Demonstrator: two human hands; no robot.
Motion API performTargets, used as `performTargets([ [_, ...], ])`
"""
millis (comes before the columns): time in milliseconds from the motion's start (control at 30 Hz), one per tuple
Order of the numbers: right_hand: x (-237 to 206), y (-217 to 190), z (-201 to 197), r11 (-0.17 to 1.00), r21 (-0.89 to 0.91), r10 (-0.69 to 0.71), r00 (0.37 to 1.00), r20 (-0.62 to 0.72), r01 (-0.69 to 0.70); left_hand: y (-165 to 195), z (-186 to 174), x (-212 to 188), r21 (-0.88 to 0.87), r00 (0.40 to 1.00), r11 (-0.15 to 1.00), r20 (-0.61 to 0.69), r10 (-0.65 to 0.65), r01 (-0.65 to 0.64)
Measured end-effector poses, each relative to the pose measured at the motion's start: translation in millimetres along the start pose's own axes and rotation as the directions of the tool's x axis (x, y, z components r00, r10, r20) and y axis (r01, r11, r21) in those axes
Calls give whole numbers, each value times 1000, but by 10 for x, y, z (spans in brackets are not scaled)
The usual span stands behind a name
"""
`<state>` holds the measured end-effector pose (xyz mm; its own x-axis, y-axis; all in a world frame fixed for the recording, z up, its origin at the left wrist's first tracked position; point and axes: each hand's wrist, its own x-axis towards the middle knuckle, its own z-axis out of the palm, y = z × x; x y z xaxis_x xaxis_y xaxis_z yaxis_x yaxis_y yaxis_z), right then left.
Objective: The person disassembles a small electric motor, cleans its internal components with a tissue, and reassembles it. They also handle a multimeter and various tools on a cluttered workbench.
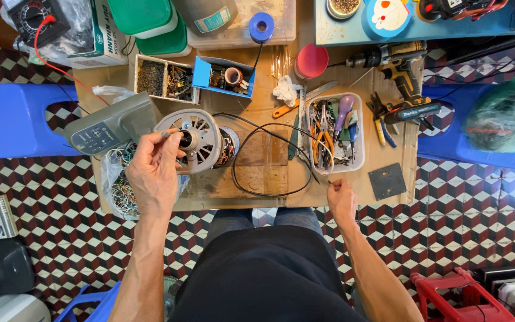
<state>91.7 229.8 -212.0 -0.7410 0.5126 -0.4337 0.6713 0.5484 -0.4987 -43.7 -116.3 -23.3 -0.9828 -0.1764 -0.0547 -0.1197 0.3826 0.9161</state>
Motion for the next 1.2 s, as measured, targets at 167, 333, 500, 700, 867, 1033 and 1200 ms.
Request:
performTargets([
  [167,-102,96,-179,830,496,150,958,245,-256,32,12,-1,44,1000,999,-3,9,-9],
  [333,-59,-493,-113,706,703,-143,956,257,-84,78,17,34,44,1000,999,-28,-5,6],
  [500,346,-1295,58,652,757,-203,949,239,-51,99,9,57,42,1000,999,-16,-20,21],
  [700,93,-707,-229,770,635,62,998,27,-65,52,-2,71,57,1000,998,-13,11,-10],
  [867,-134,-158,-71,932,303,205,979,14,-200,33,8,54,45,1000,999,-11,29,-29],
  [1033,-126,-328,275,986,-6,-169,979,-113,169,32,-7,59,55,1000,998,8,28,-28],
  [1200,-158,-477,245,994,-77,-67,993,100,75,2,-23,49,64,1000,998,19,-13,12],
])
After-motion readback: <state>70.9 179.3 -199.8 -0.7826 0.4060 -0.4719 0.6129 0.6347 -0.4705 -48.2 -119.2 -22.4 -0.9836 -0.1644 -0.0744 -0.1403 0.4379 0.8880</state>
